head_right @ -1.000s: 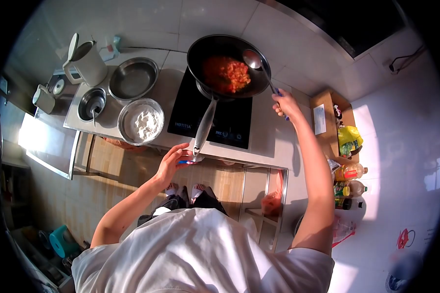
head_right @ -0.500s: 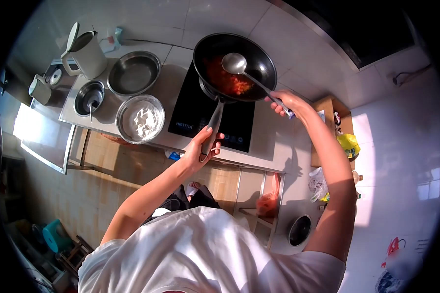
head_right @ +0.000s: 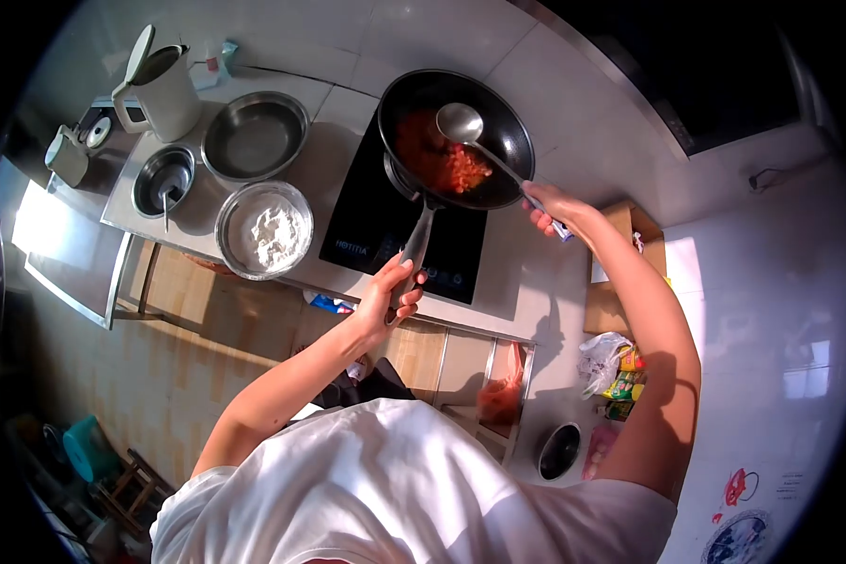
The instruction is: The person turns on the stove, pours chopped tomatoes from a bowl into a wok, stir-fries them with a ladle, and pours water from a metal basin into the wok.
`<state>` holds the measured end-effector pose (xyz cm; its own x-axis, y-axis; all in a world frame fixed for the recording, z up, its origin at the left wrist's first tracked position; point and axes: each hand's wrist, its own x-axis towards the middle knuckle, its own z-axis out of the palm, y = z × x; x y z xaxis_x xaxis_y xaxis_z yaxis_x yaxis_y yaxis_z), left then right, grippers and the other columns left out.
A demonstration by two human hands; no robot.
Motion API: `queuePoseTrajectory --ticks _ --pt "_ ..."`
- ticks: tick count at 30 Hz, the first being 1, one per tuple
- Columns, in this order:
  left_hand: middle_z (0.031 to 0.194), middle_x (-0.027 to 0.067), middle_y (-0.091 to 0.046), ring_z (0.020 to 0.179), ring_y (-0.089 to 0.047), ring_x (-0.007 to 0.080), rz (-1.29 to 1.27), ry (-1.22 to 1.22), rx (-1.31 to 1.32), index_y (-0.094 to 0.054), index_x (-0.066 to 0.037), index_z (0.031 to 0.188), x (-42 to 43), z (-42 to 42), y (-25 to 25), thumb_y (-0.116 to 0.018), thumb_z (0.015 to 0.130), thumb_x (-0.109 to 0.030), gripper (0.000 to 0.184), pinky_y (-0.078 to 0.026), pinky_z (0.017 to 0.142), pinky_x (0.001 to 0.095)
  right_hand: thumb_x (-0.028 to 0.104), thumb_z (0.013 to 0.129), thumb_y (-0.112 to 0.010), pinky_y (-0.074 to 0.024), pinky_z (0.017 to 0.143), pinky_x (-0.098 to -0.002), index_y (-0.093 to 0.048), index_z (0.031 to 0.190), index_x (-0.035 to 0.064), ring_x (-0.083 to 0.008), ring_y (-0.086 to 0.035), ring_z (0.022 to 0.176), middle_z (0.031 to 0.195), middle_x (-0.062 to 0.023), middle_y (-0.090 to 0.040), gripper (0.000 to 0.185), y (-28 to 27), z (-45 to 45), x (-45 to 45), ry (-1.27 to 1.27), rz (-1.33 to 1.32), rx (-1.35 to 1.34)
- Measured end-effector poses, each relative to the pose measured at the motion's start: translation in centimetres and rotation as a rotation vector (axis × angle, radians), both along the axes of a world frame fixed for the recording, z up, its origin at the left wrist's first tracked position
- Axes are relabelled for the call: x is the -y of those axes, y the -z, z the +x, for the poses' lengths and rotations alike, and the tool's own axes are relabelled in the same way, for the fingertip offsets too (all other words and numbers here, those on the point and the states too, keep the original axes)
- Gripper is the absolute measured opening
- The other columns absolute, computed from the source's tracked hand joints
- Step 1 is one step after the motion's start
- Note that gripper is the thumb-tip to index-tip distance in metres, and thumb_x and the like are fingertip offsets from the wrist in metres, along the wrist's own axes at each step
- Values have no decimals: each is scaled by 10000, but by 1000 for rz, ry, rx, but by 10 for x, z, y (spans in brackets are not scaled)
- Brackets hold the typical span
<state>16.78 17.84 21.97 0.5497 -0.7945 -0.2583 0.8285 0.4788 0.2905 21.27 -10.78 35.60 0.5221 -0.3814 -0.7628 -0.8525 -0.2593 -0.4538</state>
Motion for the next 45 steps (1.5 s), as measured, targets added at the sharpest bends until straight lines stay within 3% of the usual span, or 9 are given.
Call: queuePoseTrajectory --ticks 14,17,20,21,25,28,29,42,45 --pt "794 11 -477 515 -400 37 -58 -24 16 -411 -125 984 -2 1 3 -485 898 -210 142 -322 389 149 379 933 -359 -297 316 -210 -385 806 72 -34 -279 362 516 47 -320 333 28 14 22 56 76 -113" --pt "791 9 -475 515 -403 45 -35 -19 28 -412 -134 988 -2 4 5 -481 898 -221 143 -308 391 159 371 930 -362 -366 335 -295 -428 796 22 -125 -366 324 510 -35 -414 379 38 12 22 -73 -94 -66" --pt "782 10 -482 515 -417 49 -21 -26 40 -415 -134 977 -2 4 5 -474 902 -219 128 -303 393 164 365 921 -380 -461 490 -411 -493 813 -27 -305 -548 463 603 -189 -548 422 34 17 14 -613 -690 -109" --pt "781 10 -483 514 -418 49 -8 -25 46 -416 -133 974 -3 4 3 -473 903 -218 125 -304 394 163 352 899 -425 -462 674 -465 -541 844 -37 -405 -594 738 783 -260 -599 409 26 13 3 -698 -977 43" --pt "793 17 -501 513 -412 38 -10 -31 54 -414 -102 931 -7 4 1 -482 898 -217 137 -331 391 148 296 844 -529 -455 692 -473 -499 879 -4 -405 -578 803 785 -215 -604 303 12 -12 8 -753 -1241 333" --pt "795 18 -501 515 -413 39 -8 -30 63 -415 -102 920 -7 4 2 -482 898 -217 135 -329 389 148 275 836 -541 -455 680 -481 -457 907 15 -409 -576 789 760 -217 -594 282 -2 -32 -19 -523 -864 165" --pt "796 18 -500 516 -413 39 -6 -29 69 -415 -102 918 -7 4 2 -483 898 -216 134 -329 389 148 280 830 -540 -454 675 -495 -445 972 35 -415 -575 787 756 -223 -590 299 22 -41 10 -792 -1098 374" --pt "805 23 -497 520 -416 39 -10 -19 62 -416 -100 934 -5 4 5 -484 900 -213 136 -330 388 150 249 840 -502 -437 724 -504 -462 1047 2 -421 -569 851 849 -251 -593 324 25 -41 -12 -673 -797 68" --pt "807 25 -500 520 -419 43 -10 -19 59 -416 -98 933 -6 5 5 -488 898 -213 140 -330 388 151 215 842 -497 -472 653 -467 -457 1036 -19 -385 -607 732 781 -254 -592 306 34 -42 -25 -728 -857 44"
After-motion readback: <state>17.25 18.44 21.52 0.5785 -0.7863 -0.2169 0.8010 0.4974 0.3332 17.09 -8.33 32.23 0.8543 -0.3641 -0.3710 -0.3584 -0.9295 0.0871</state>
